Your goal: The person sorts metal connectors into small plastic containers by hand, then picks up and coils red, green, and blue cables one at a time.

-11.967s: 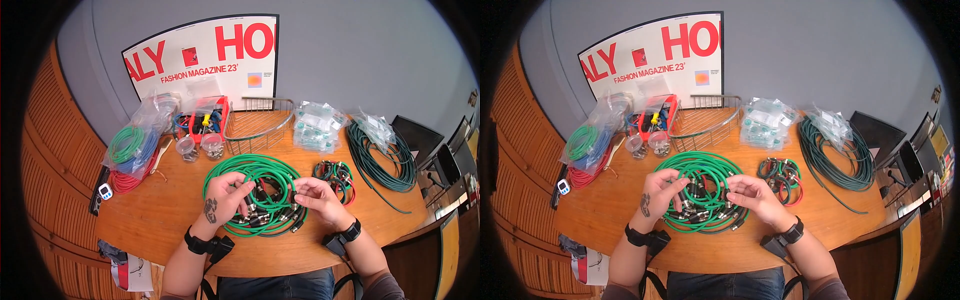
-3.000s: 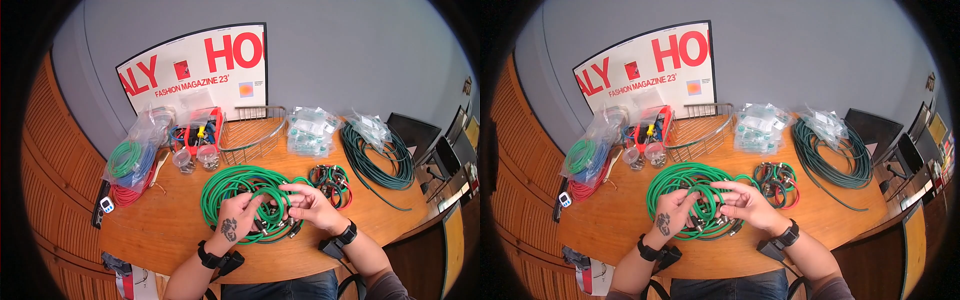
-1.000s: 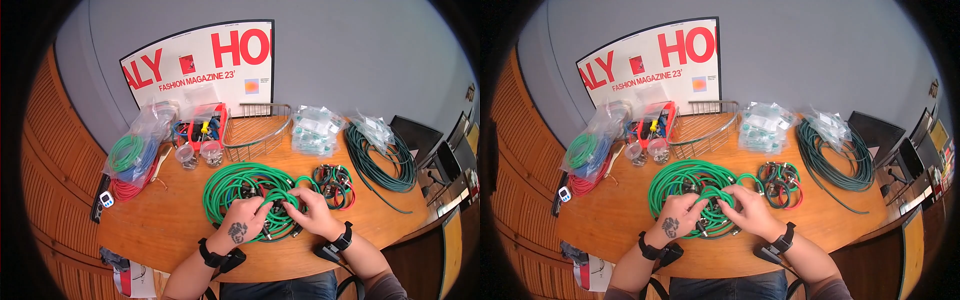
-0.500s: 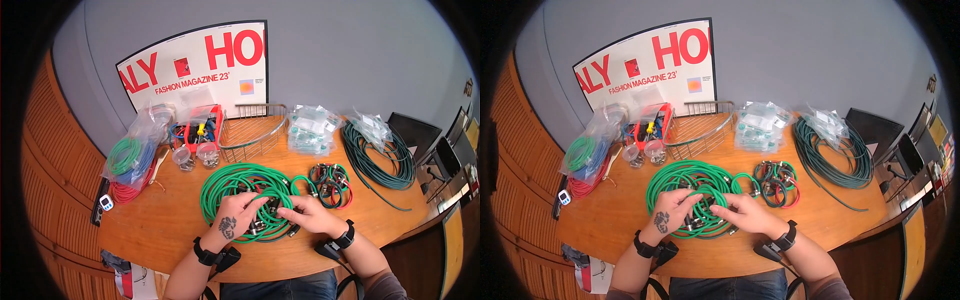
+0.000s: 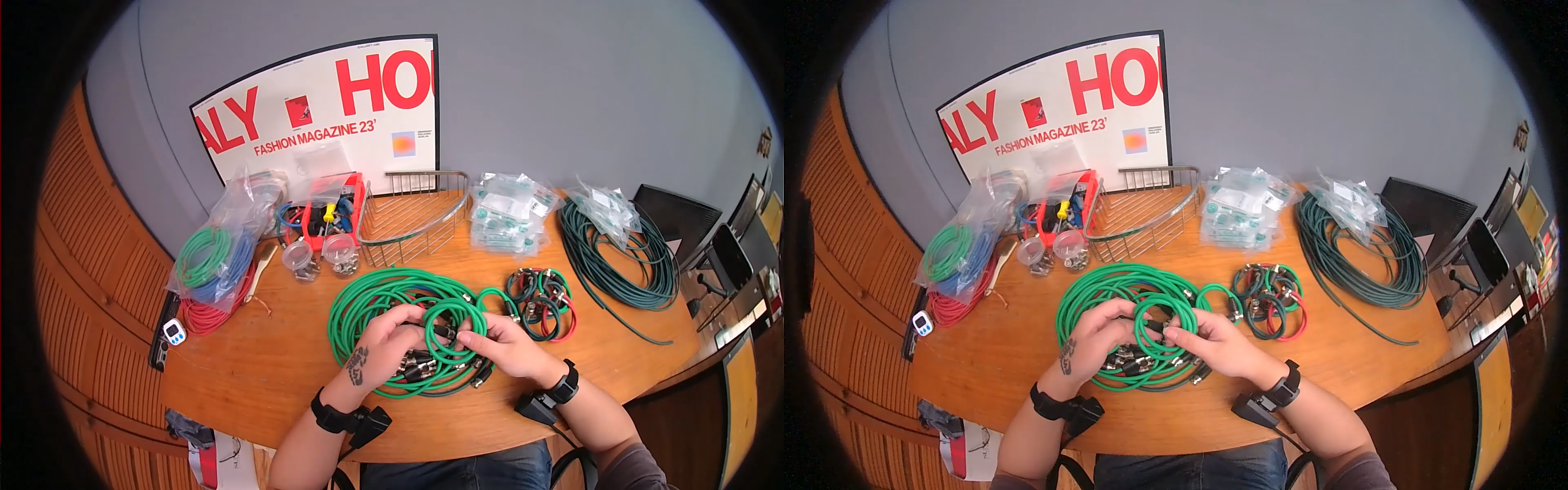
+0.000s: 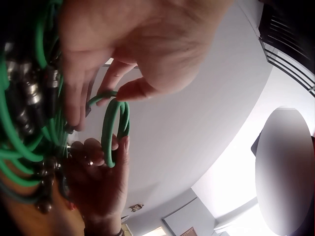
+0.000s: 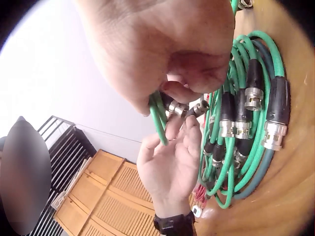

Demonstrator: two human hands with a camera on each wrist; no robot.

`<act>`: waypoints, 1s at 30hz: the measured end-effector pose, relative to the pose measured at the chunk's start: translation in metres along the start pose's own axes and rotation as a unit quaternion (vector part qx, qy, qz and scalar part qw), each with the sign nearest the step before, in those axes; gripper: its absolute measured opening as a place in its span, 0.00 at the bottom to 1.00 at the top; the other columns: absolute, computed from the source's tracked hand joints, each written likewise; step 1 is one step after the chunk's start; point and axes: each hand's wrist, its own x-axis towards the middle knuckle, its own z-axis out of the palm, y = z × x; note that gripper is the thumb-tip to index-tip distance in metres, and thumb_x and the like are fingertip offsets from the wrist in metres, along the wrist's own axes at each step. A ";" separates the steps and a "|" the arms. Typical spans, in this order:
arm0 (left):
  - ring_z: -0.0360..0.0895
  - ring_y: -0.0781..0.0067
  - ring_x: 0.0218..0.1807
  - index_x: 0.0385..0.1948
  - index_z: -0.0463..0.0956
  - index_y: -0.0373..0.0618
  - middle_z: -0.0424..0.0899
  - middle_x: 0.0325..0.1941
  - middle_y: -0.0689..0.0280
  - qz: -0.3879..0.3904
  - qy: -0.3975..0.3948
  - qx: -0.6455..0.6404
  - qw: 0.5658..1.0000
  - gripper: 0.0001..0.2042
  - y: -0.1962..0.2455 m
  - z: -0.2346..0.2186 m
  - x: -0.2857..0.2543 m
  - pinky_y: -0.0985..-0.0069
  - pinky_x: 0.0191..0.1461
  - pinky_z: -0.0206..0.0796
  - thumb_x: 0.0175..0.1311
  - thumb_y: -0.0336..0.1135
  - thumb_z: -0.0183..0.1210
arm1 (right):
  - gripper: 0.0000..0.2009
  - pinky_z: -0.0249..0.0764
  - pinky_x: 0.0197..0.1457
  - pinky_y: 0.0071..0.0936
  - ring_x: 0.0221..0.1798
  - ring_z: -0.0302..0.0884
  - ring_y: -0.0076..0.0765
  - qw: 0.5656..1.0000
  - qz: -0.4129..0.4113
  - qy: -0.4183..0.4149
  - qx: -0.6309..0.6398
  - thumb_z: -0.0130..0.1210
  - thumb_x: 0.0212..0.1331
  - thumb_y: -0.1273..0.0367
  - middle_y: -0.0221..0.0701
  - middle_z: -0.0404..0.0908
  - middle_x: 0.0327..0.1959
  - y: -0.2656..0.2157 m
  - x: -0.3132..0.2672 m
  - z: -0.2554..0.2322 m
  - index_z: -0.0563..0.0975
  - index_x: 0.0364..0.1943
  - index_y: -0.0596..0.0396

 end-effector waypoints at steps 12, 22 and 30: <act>0.84 0.71 0.44 0.44 0.75 0.29 0.85 0.44 0.56 0.070 0.074 -0.044 0.994 0.09 -0.013 0.005 0.001 0.76 0.50 0.77 0.64 0.21 0.61 | 0.17 0.68 0.28 0.13 0.31 0.76 0.10 0.976 -0.026 0.025 -0.213 0.69 0.55 0.72 0.21 0.83 0.34 -0.015 -0.006 0.011 0.74 0.46 0.54; 0.83 0.74 0.45 0.43 0.76 0.31 0.85 0.43 0.57 0.086 0.149 -0.041 0.984 0.09 -0.017 0.019 0.001 0.78 0.51 0.75 0.63 0.21 0.62 | 0.17 0.76 0.35 0.21 0.33 0.82 0.22 0.958 -0.053 0.084 -0.269 0.68 0.52 0.74 0.30 0.85 0.38 -0.028 -0.006 0.019 0.75 0.45 0.57; 0.83 0.72 0.45 0.43 0.77 0.33 0.85 0.42 0.58 0.086 0.160 -0.039 0.983 0.10 -0.024 0.018 0.003 0.77 0.52 0.74 0.61 0.20 0.63 | 0.21 0.78 0.44 0.30 0.37 0.85 0.41 0.915 -0.094 0.135 -0.369 0.63 0.57 0.69 0.38 0.85 0.37 -0.020 -0.004 0.016 0.76 0.55 0.56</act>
